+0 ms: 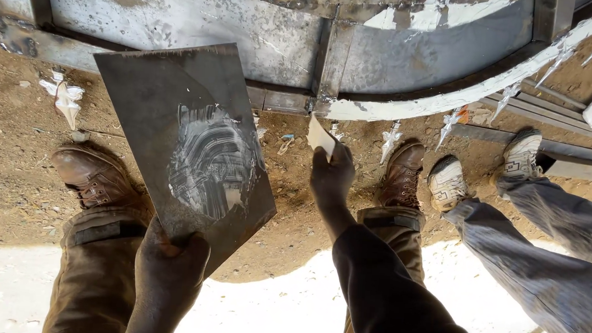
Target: Applying white filler to the joints of a metal gate using a small spreader to prepare it for painting.
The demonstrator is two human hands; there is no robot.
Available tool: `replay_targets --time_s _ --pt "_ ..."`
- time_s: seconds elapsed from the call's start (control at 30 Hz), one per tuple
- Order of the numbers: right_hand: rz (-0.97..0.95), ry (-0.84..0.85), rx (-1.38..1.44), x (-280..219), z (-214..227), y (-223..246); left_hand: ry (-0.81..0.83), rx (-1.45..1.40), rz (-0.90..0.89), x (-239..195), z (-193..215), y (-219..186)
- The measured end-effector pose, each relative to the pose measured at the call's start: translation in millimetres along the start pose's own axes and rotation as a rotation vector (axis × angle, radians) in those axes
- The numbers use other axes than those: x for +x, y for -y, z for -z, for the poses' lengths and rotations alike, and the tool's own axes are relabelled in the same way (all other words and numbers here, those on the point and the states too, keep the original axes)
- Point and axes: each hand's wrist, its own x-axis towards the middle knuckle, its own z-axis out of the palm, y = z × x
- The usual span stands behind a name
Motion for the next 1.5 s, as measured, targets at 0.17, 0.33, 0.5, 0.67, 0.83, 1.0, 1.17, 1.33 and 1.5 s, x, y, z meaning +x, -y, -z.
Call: replay_targets --time_s 0.17,0.33,0.5,0.67,0.83,1.0,1.17,1.33,1.5 --pt "-0.393 -0.171 0.215 16.6 31.6 -0.7 0.006 0.009 0.002 -0.9 2.4 -1.3" --pt "-0.335 -0.287 0.138 30.0 18.3 -35.9 0.008 0.009 0.013 -0.7 1.7 -2.7" --pt "-0.291 -0.135 0.120 6.9 -10.7 12.4 0.005 0.047 0.021 0.2 -0.1 0.9" --pt "-0.378 0.011 0.184 -4.3 -1.0 36.5 0.008 0.044 0.037 0.3 1.6 -2.8" --pt "-0.543 0.142 0.649 14.9 18.2 10.9 -0.006 0.022 0.030 2.6 1.4 2.4" --pt "-0.478 0.038 0.644 29.7 20.6 -13.9 0.000 0.009 0.038 0.3 3.5 -0.4" --pt "-0.427 -0.073 0.371 16.2 0.0 12.7 -0.010 0.006 -0.003 2.4 4.3 5.2" --pt "-0.235 -0.185 0.140 10.6 -29.3 12.0 -0.017 0.011 0.024 4.2 14.7 3.7" --pt "-0.010 -0.255 -0.166 12.9 -41.8 3.1 -0.040 -0.057 -0.031 5.0 27.3 -0.2"
